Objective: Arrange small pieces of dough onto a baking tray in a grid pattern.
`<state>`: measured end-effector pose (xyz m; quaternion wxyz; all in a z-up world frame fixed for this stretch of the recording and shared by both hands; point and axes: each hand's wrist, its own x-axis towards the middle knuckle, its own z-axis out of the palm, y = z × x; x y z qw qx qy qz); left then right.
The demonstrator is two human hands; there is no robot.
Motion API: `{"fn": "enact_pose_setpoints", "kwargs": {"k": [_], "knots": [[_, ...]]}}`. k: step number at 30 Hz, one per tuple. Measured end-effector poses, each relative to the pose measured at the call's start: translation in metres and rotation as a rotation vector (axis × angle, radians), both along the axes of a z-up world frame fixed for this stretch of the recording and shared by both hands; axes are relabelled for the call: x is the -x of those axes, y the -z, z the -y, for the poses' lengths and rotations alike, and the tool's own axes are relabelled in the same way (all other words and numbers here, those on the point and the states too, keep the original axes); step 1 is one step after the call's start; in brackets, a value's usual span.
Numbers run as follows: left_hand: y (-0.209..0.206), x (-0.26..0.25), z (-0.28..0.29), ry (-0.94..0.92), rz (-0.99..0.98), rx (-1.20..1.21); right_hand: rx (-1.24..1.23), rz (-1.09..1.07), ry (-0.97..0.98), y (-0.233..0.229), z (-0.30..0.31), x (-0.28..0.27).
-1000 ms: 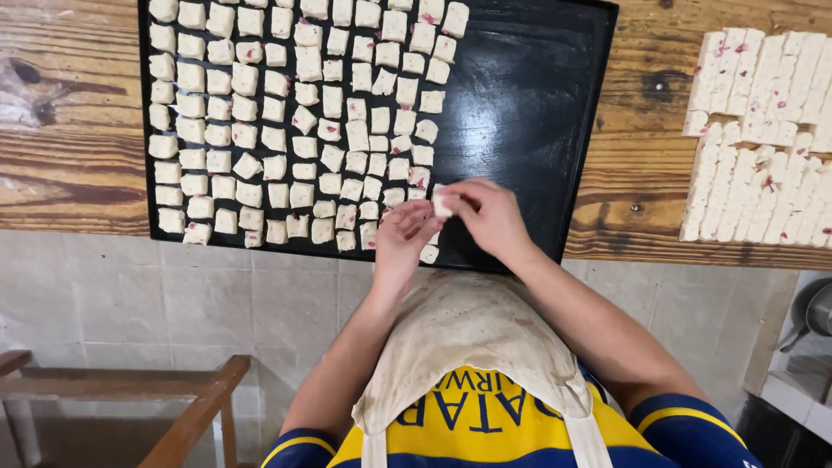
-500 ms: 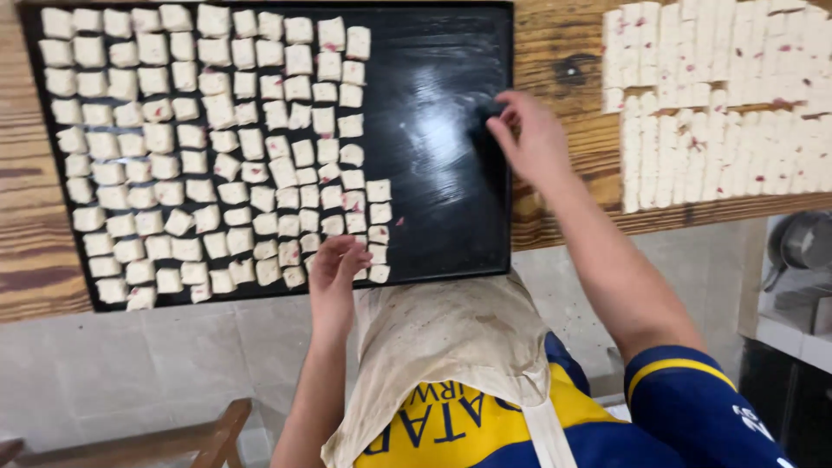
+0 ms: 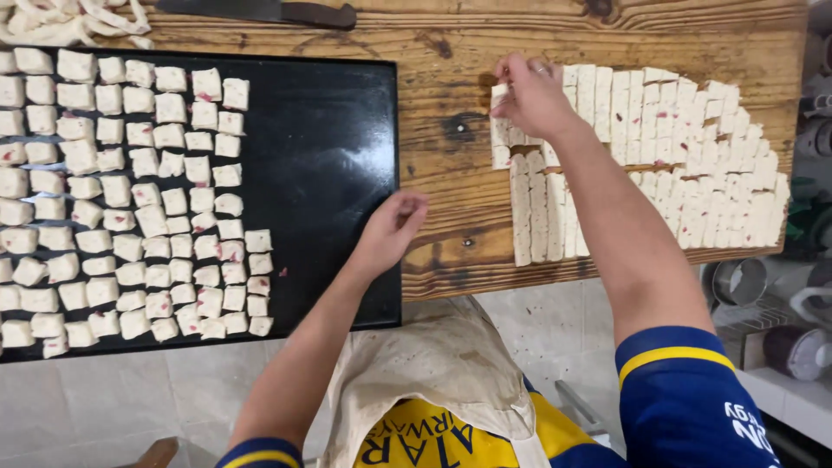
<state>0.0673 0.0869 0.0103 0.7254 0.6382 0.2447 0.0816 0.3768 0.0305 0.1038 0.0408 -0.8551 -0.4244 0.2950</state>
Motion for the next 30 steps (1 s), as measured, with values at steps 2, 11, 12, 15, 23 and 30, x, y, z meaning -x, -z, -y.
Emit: {"fn": "enact_pose_setpoints", "kwargs": {"k": [2, 11, 12, 15, 23, 30], "knots": [[0.001, -0.067, 0.002, 0.04, -0.03, -0.364, -0.084, -0.081, -0.026, 0.007, 0.006, -0.007], [0.038, -0.182, 0.041, 0.177, 0.015, -0.806, -0.404, -0.387, 0.236, 0.006, 0.064, -0.013], [0.035, -0.183, 0.039, 0.21, 0.067, -0.712, -0.495, -0.419, 0.249, 0.007, 0.068, -0.014], [-0.006, -0.174, 0.031, 0.313, -0.049, -0.347, -0.515, -0.494, 0.414, 0.0, 0.076, -0.012], [0.001, -0.107, 0.034, -0.129, 0.267, 0.794, -0.688, -0.929, 0.582, 0.044, 0.081, 0.037], [-0.012, 0.0, -0.005, -0.299, 0.159, 0.708, -0.697, -1.262, 0.8, 0.079, 0.041, 0.124]]}}
